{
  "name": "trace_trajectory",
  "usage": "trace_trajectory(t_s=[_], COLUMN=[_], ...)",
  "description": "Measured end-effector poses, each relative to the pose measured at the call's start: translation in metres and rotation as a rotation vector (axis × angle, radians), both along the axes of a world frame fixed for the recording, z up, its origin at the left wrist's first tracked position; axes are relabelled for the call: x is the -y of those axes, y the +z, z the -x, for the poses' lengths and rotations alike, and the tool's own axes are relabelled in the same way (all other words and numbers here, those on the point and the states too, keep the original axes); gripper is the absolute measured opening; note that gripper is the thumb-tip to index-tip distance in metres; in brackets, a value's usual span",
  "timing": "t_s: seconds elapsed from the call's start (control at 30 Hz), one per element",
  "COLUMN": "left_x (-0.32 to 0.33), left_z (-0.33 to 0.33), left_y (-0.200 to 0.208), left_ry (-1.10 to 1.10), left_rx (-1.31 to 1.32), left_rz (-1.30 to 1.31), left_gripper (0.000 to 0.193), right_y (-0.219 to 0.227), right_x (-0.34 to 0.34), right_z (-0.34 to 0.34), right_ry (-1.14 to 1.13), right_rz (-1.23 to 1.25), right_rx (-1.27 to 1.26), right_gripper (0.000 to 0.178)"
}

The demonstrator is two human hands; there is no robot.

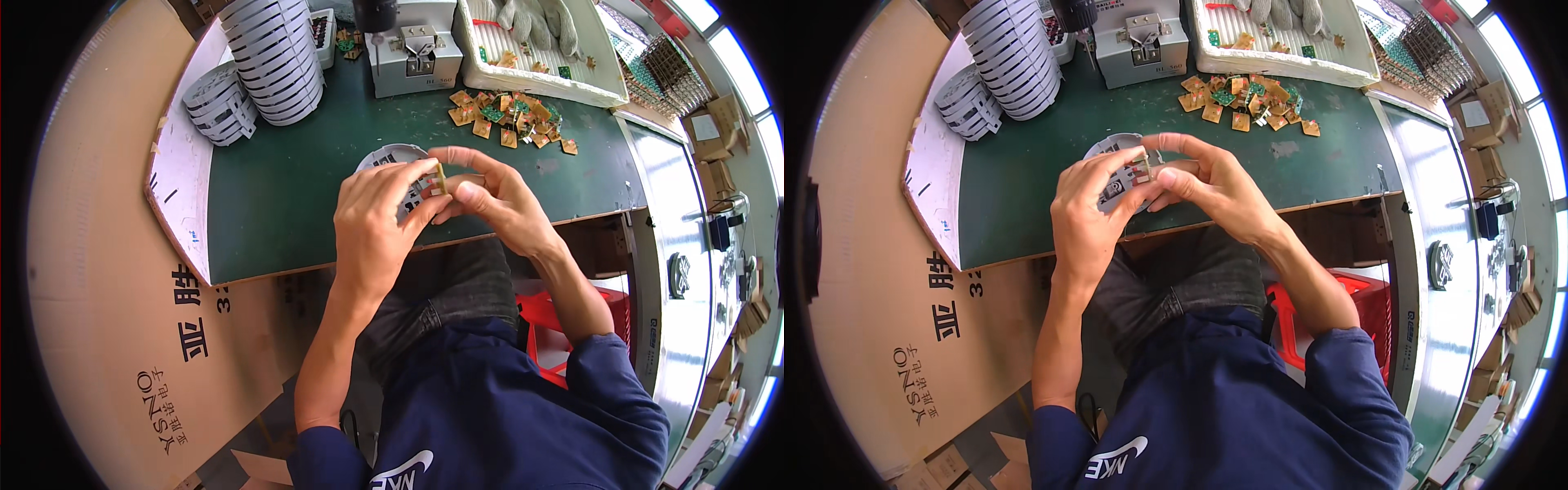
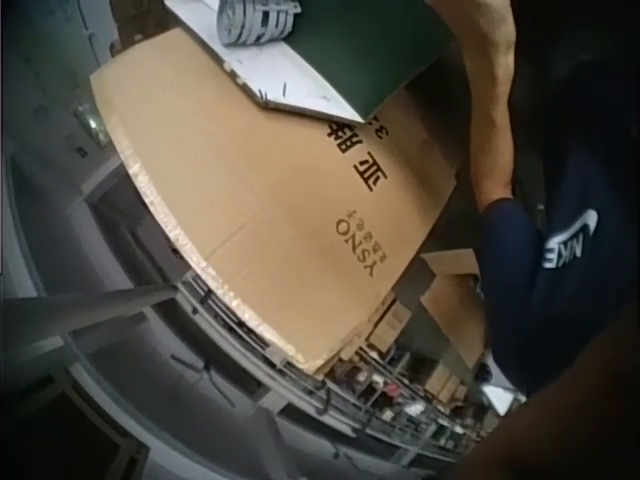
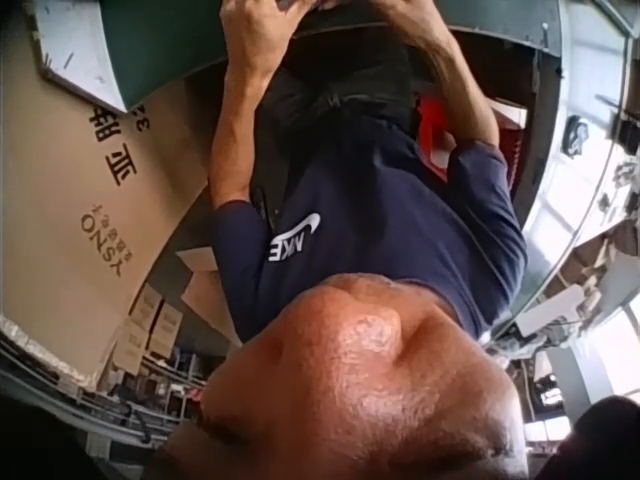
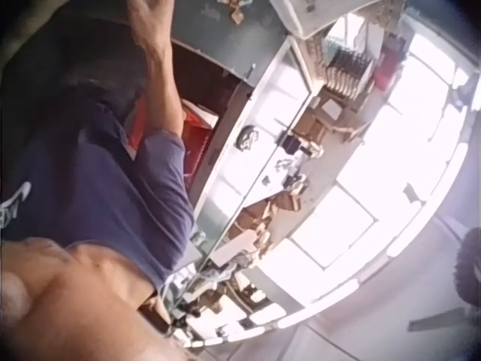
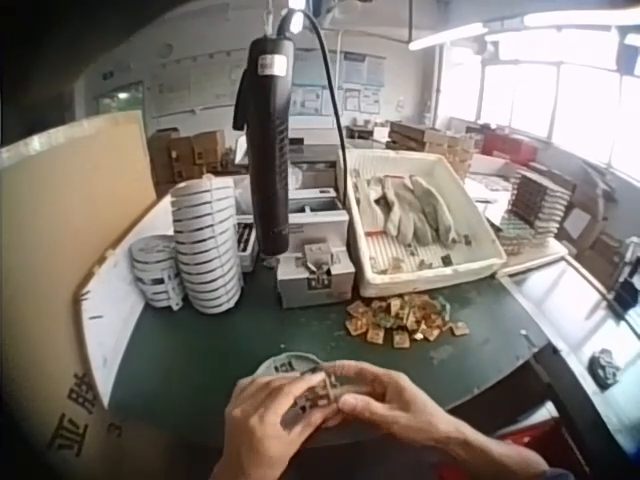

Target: Assembling electronic components into plastic housings using an electric screwdriver at a factory workbench.

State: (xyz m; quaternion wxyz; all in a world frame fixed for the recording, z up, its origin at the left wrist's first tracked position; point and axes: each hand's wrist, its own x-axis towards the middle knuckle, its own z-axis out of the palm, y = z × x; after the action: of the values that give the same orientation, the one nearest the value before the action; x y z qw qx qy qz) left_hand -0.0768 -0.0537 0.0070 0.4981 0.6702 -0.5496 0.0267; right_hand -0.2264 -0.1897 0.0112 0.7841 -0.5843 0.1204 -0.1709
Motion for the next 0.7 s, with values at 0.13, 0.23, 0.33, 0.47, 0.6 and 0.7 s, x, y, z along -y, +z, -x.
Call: trace_trajectory(t_s=[0.13, 0.23, 0.33, 0.47, 0.6, 0.7], left_x=[0.001, -0.002, -0.005, -0.006, -0.006, -0.005], left_z=[0.004, 0.008, 0.004, 0.004, 0.008, 0.009], left_y=[0.005, 0.004, 0.0, 0.002, 0.001, -0.002], left_ry=[0.023, -0.07, -0.135, -0.121, -0.068, -0.028], left_rx=[0.235, -0.121, -0.33, -0.334, -0.229, -0.146], left_rz=[0.074, 0.066, 0.049, 0.002, 0.011, 0.031], left_gripper=[0.036, 0.031, 0.02, 0.014, 0.014, 0.016], right_y=[-0.01, -0.017, -0.022, -0.026, -0.026, -0.025], right_x=[0.001, 0.003, 0.005, 0.005, 0.005, 0.004], right_z=[-0.002, -0.001, 0.0, -0.001, 0.0, 0.001], right_ry=[0.011, -0.01, -0.018, -0.03, -0.039, -0.027], right_rz=[-0.015, -0.027, -0.019, 0.007, 0.029, 0.031], right_rx=[-0.002, 0.053, 0.086, 0.095, 0.08, 0.066], right_gripper=[0.049, 0.045, 0.042, 0.04, 0.041, 0.039])
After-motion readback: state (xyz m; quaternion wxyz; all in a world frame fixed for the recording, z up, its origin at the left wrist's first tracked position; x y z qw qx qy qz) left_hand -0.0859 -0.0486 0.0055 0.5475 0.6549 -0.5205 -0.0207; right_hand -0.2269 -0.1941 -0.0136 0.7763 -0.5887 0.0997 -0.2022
